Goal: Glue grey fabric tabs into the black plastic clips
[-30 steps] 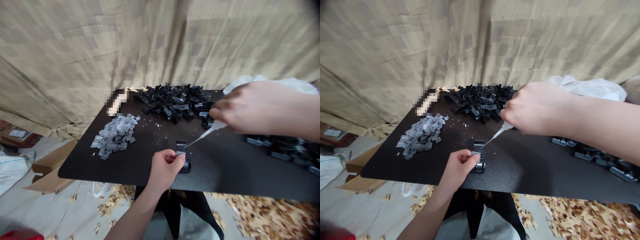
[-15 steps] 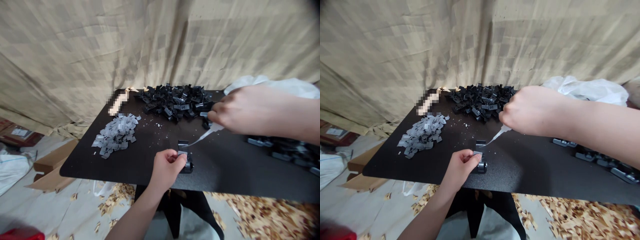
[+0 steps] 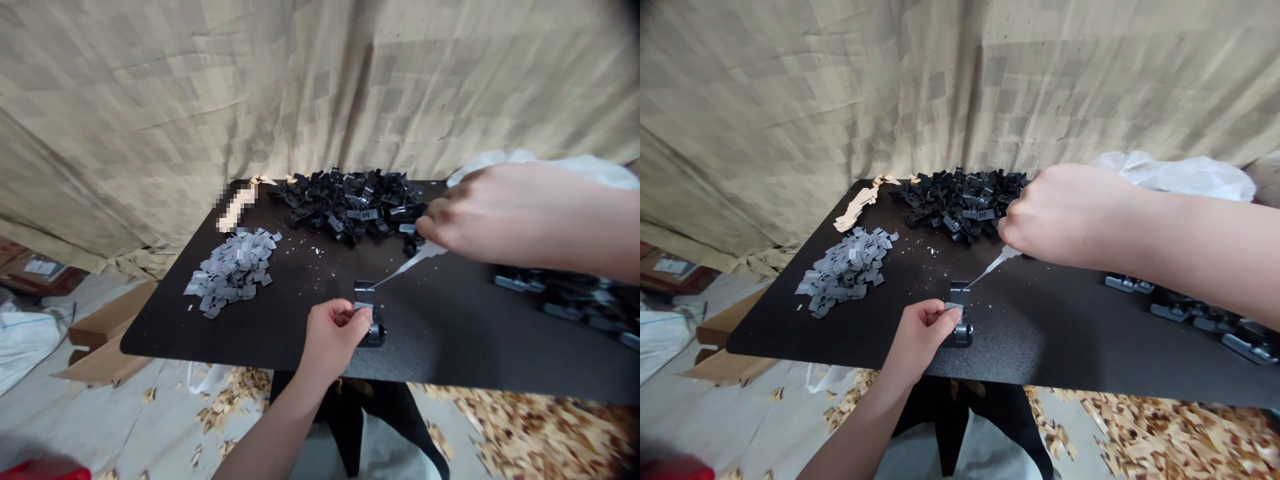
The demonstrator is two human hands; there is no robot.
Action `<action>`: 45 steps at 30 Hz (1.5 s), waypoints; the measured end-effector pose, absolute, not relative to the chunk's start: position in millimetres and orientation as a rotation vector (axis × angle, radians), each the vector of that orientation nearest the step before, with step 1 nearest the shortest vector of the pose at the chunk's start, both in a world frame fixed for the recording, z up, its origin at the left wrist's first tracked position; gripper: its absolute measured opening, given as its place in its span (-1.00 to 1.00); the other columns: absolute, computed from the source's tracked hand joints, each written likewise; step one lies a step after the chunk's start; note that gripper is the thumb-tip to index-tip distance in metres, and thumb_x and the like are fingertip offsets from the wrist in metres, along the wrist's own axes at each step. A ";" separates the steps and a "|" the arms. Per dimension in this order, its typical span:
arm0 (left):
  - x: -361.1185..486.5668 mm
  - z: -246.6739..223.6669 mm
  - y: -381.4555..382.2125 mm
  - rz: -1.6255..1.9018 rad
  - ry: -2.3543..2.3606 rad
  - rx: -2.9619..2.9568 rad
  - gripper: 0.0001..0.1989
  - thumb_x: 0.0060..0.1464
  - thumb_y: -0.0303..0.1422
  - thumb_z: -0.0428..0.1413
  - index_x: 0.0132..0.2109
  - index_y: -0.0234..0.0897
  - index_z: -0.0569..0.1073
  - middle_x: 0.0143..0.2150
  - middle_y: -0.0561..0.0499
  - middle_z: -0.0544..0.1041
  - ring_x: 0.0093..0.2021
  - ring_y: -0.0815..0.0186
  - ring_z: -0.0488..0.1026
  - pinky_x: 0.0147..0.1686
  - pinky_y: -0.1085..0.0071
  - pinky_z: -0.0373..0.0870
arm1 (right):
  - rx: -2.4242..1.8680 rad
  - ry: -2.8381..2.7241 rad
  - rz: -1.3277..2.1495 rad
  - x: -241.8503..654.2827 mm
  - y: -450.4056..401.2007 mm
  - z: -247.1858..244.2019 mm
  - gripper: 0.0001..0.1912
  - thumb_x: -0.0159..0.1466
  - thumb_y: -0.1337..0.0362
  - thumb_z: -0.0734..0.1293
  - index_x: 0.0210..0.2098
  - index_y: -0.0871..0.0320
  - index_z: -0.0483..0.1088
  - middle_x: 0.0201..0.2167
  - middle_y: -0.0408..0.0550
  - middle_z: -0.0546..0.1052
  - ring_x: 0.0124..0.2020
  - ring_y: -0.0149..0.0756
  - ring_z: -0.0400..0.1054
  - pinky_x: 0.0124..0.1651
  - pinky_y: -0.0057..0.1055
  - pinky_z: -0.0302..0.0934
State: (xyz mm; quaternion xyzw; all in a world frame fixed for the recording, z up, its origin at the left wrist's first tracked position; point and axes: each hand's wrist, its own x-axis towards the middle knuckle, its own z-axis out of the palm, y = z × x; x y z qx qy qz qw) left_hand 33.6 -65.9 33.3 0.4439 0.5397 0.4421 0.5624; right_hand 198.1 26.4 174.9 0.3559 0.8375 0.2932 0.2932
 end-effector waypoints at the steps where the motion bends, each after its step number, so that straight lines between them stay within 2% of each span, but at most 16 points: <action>1: 33.5 33.0 -65.9 1.039 1.271 1.047 -0.60 -0.11 -0.28 0.09 -0.67 -0.27 0.03 -0.68 0.18 -0.03 -0.62 0.51 -0.10 -0.62 0.49 -0.16 | 0.956 2.227 0.779 197.2 25.5 176.0 -0.89 0.01 0.36 0.40 -0.46 0.13 0.38 -0.56 -0.12 0.39 -0.51 -0.39 0.27 -0.47 -0.37 -0.37; 5: 33.0 31.1 -66.4 1.049 1.270 1.057 -0.59 -0.09 -0.26 0.09 -0.67 -0.27 0.03 -0.68 0.18 -0.05 -0.62 0.50 -0.11 -0.62 0.49 -0.17 | 1.039 2.192 0.766 195.0 23.4 182.7 -0.85 -0.01 0.38 0.42 -0.44 0.14 0.39 -0.55 -0.15 0.39 -0.53 -0.43 0.23 -0.47 -0.39 -0.36; 9: 32.1 30.1 -66.1 1.052 1.267 1.055 -0.59 -0.09 -0.26 0.10 -0.67 -0.27 0.03 -0.68 0.19 -0.05 -0.62 0.50 -0.12 -0.62 0.48 -0.17 | 1.093 2.317 0.756 204.3 26.7 187.5 -0.82 -0.06 0.38 0.45 -0.56 0.15 0.34 -0.65 -0.21 0.31 -0.63 -0.53 0.09 -0.49 -0.41 -0.34; 12: 31.5 29.5 -65.8 1.066 1.251 1.051 -0.59 -0.08 -0.26 0.10 -0.66 -0.27 0.05 -0.67 0.18 -0.04 -0.61 0.49 -0.10 -0.62 0.49 -0.15 | 1.305 2.465 0.791 218.4 29.3 175.2 -0.74 -0.05 0.23 0.45 -0.65 0.15 0.28 -0.75 -0.23 0.21 -0.70 -0.54 -0.02 -0.51 -0.45 -0.33; 14: 31.3 28.6 -66.0 1.073 1.228 1.054 -0.62 -0.06 -0.25 0.09 -0.65 -0.29 0.10 -0.66 0.17 0.00 -0.60 0.49 -0.05 -0.60 0.50 -0.12 | 1.611 2.653 0.633 224.9 25.6 153.4 -0.67 -0.02 0.10 0.41 -0.67 0.17 0.26 -0.78 -0.22 0.19 -0.73 -0.55 -0.04 -0.55 -0.48 -0.27; 15: 31.3 28.2 -66.2 1.072 1.220 1.055 -0.64 -0.04 -0.25 0.08 -0.64 -0.29 0.13 -0.66 0.16 0.02 -0.59 0.48 -0.03 -0.60 0.50 -0.11 | 1.805 2.770 0.417 225.6 21.3 138.6 -0.63 0.01 0.04 0.38 -0.67 0.19 0.26 -0.78 -0.21 0.20 -0.74 -0.56 -0.03 -0.57 -0.49 -0.22; 16: 31.4 27.7 -66.3 1.067 1.213 1.057 -0.65 -0.03 -0.25 0.07 -0.62 -0.30 0.16 -0.65 0.16 0.04 -0.58 0.48 -0.01 -0.59 0.50 -0.09 | 1.993 2.851 0.040 224.4 15.3 122.0 -0.60 0.05 0.01 0.33 -0.66 0.20 0.26 -0.77 -0.19 0.23 -0.73 -0.55 0.02 -0.59 -0.51 -0.16; 18: 31.4 27.1 -66.6 1.061 1.209 1.061 -0.66 -0.02 -0.24 0.06 -0.61 -0.31 0.18 -0.64 0.15 0.06 -0.57 0.48 0.01 -0.58 0.51 -0.08 | 2.321 2.702 -0.959 216.0 -0.3 86.7 -0.53 0.06 -0.09 0.28 -0.64 0.22 0.26 -0.75 -0.15 0.27 -0.72 -0.52 0.08 -0.63 -0.53 -0.08; 20: 31.2 26.7 -66.6 1.060 1.211 1.072 -0.66 -0.01 -0.24 0.06 -0.61 -0.31 0.19 -0.64 0.15 0.07 -0.57 0.48 0.03 -0.58 0.52 -0.06 | 2.358 2.347 -1.803 202.5 -17.9 55.0 -0.54 0.04 -0.09 0.30 -0.53 0.25 0.33 -0.68 -0.12 0.33 -0.68 -0.48 0.15 -0.62 -0.54 0.01; 22: 30.8 26.4 -66.5 1.057 1.192 1.088 -0.69 0.01 -0.26 0.05 -0.59 -0.33 0.25 -0.64 0.14 0.12 -0.56 0.47 0.08 -0.57 0.53 -0.01 | 2.264 2.089 -2.305 188.1 -33.4 32.4 -0.57 0.01 -0.05 0.34 -0.53 0.25 0.31 -0.67 -0.13 0.32 -0.67 -0.51 0.14 -0.62 -0.56 0.02; 24: 30.5 25.7 -66.5 1.048 1.176 1.109 -0.73 0.02 -0.27 0.04 -0.55 -0.34 0.32 -0.62 0.13 0.19 -0.55 0.46 0.13 -0.55 0.53 0.04 | 2.208 1.976 -2.548 176.7 -44.0 20.3 -0.61 0.00 0.00 0.37 -0.55 0.24 0.28 -0.68 -0.16 0.30 -0.68 -0.54 0.11 -0.62 -0.59 -0.01; 29: 33.1 22.0 -67.3 1.061 1.228 1.206 -0.73 0.02 -0.29 0.06 -0.56 -0.35 0.35 -0.64 0.12 0.23 -0.58 0.48 0.15 -0.58 0.54 0.06 | 2.402 2.075 -2.544 168.0 -50.5 14.1 -0.66 -0.04 0.10 0.41 -0.57 0.24 0.27 -0.72 -0.21 0.24 -0.68 -0.57 0.06 -0.63 -0.63 -0.07; 31: 35.4 20.4 -67.8 1.110 1.250 1.187 -0.84 -0.01 -0.31 0.09 -0.41 -0.35 0.43 -0.56 0.08 0.37 -0.54 0.44 0.27 -0.53 0.55 0.18 | 2.448 2.158 -2.498 168.1 -50.2 12.7 -0.65 -0.03 0.09 0.41 -0.58 0.24 0.26 -0.74 -0.21 0.23 -0.68 -0.57 0.04 -0.64 -0.62 -0.09; 33: 37.5 18.7 -68.4 1.207 1.320 1.169 -0.83 -0.06 -0.35 0.14 -0.28 -0.33 0.44 -0.43 0.03 0.46 -0.45 0.39 0.38 -0.44 0.52 0.30 | 2.474 2.209 -2.472 167.7 -50.4 11.1 -0.64 -0.02 0.07 0.39 -0.58 0.23 0.25 -0.74 -0.21 0.23 -0.69 -0.57 0.03 -0.64 -0.61 -0.10; 38: 36.4 15.4 -69.9 1.429 1.428 1.319 -0.93 -0.07 -0.39 0.16 -0.38 -0.31 0.47 -0.40 0.01 0.48 -0.39 0.37 0.43 -0.37 0.51 0.36 | 2.541 2.277 -2.377 165.1 -50.9 8.6 -0.65 0.00 0.06 0.38 -0.56 0.23 0.25 -0.73 -0.22 0.23 -0.70 -0.57 0.02 -0.64 -0.59 -0.10; 45: 24.8 21.3 -63.0 1.334 1.385 1.197 -0.87 -0.07 -0.33 0.17 -0.36 -0.32 0.51 -0.43 0.00 0.54 -0.43 0.37 0.45 -0.38 0.51 0.38 | 2.565 2.332 -2.279 162.2 -48.7 11.3 -0.63 0.03 0.06 0.36 -0.60 0.22 0.20 -0.73 -0.21 0.24 -0.69 -0.56 0.01 -0.64 -0.58 -0.10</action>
